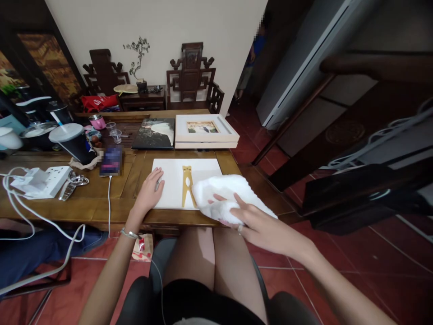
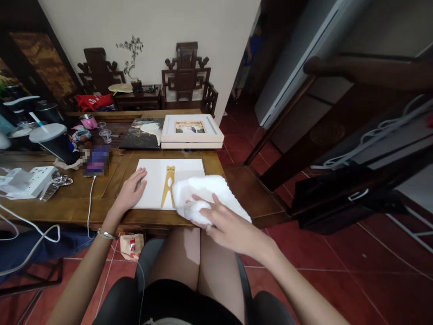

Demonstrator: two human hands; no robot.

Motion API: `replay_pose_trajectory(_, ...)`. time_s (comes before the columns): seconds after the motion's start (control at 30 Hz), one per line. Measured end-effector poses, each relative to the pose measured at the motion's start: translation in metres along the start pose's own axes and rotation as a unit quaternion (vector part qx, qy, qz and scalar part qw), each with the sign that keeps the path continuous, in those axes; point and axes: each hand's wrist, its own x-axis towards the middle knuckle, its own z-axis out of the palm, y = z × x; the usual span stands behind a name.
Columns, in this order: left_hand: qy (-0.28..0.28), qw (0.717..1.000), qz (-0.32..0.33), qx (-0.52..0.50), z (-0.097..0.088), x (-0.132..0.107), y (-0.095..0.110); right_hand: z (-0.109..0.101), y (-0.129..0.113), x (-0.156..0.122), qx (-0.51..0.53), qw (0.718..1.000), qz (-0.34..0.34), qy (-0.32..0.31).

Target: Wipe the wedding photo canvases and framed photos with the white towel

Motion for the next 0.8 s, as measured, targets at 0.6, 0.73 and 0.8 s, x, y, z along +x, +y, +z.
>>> replay_pose_trajectory(0.6, 0.006, 1.0, -0.003, 0.004, -0.002, 0.0, 0.001, 0.018, 0.011, 0.066, -0.096, 0.993, -0.004, 0.074)
replay_pose_trajectory(0.73, 0.005, 1.0, 0.005, 0.006, 0.0, 0.001, -0.001, 0.009, -0.016, 0.004, -0.049, 0.998, -0.046, 0.01)
replay_pose_trajectory(0.8, 0.004, 1.0, 0.009, 0.008, 0.001, 0.002, -0.001, 0.002, -0.021, -0.011, -0.028, 0.998, -0.047, -0.007)
